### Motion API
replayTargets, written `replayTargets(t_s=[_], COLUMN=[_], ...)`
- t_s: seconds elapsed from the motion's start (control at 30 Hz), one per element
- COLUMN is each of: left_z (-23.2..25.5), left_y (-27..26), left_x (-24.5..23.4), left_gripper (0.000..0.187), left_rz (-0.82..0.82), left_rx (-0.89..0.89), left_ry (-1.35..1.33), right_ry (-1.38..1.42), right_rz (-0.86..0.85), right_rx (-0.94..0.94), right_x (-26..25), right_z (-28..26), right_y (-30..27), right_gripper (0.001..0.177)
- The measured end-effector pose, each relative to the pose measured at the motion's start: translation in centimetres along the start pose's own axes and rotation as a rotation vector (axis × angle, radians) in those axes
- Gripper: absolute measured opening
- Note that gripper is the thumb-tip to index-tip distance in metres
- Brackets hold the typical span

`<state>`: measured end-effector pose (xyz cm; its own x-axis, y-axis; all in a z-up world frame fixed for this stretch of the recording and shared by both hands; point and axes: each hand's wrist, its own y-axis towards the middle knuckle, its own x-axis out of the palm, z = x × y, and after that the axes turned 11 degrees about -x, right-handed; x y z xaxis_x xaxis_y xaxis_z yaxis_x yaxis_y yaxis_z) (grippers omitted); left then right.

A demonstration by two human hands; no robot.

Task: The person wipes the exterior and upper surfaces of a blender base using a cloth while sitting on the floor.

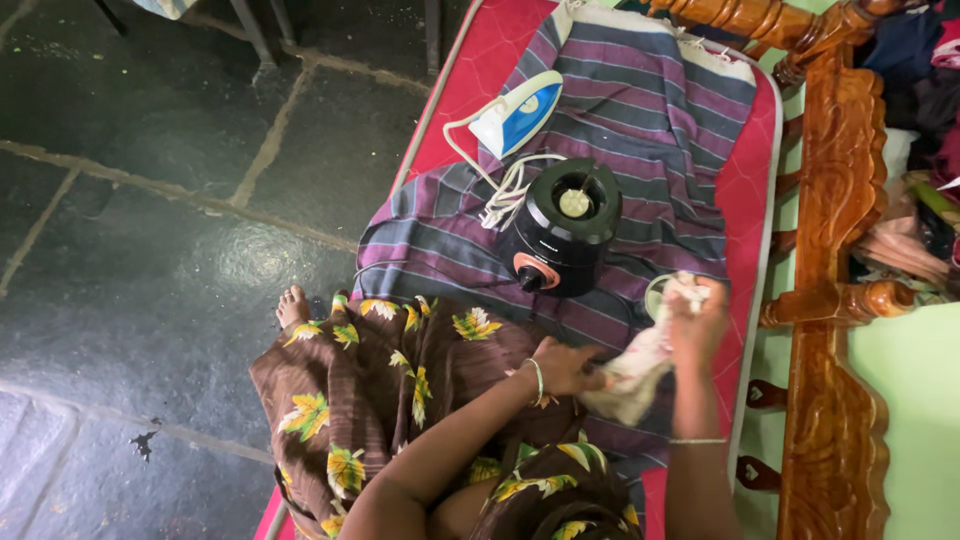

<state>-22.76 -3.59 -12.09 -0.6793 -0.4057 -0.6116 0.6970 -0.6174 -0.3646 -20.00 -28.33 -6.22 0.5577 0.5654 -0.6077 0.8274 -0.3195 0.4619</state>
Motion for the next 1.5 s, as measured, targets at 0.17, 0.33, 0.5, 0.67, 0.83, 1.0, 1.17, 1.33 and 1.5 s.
replayTargets(t_s=[0.17, 0.33, 0.5, 0.67, 0.83, 1.0, 1.17, 1.33, 1.5], left_z=[0.9, 0.4, 0.5, 0.5, 0.5, 0.4, 0.5, 0.4, 0.4], left_y=[-0.1, -0.1, 0.1, 0.1, 0.1, 0.1, 0.0, 0.0, 0.0], left_x=[0.0, 0.5, 0.4, 0.3, 0.4, 0.8, 0.9, 1.0, 0.9], left_gripper=[0.078, 0.066, 0.061, 0.058, 0.053, 0.048, 0.048, 0.048, 0.050], left_rz=[-0.120, 0.001, 0.011, 0.037, 0.041, 0.070, 0.050, 0.068, 0.062], left_rx=[0.133, 0.156, 0.137, 0.126, 0.115, 0.128, 0.105, 0.131, 0.122], left_ry=[0.326, 0.344, 0.305, 0.284, 0.315, 0.325, 0.348, 0.332, 0.313], right_ry=[-0.329, -0.662, -0.769, -0.572, -0.193, 0.152, -0.190, -0.257, -0.440], right_rz=[-0.401, -0.646, -0.790, -0.662, -0.389, -0.179, -0.215, -0.206, -0.248], right_rx=[0.096, 0.158, 0.121, 0.035, 0.021, 0.297, -0.055, 0.043, -0.095], right_x=[0.7, 4.7, 6.8, 3.5, 0.1, -3.0, -1.7, -1.6, -1.3], right_z=[7.6, 8.5, 8.6, 8.7, 6.4, 1.5, 2.7, 3.0, 2.4], right_y=[1.6, 2.3, 3.0, 3.3, 1.9, 1.8, 1.3, 0.5, 0.6], right_gripper=[0.023, 0.024, 0.025, 0.024, 0.021, 0.021, 0.020, 0.020, 0.013])
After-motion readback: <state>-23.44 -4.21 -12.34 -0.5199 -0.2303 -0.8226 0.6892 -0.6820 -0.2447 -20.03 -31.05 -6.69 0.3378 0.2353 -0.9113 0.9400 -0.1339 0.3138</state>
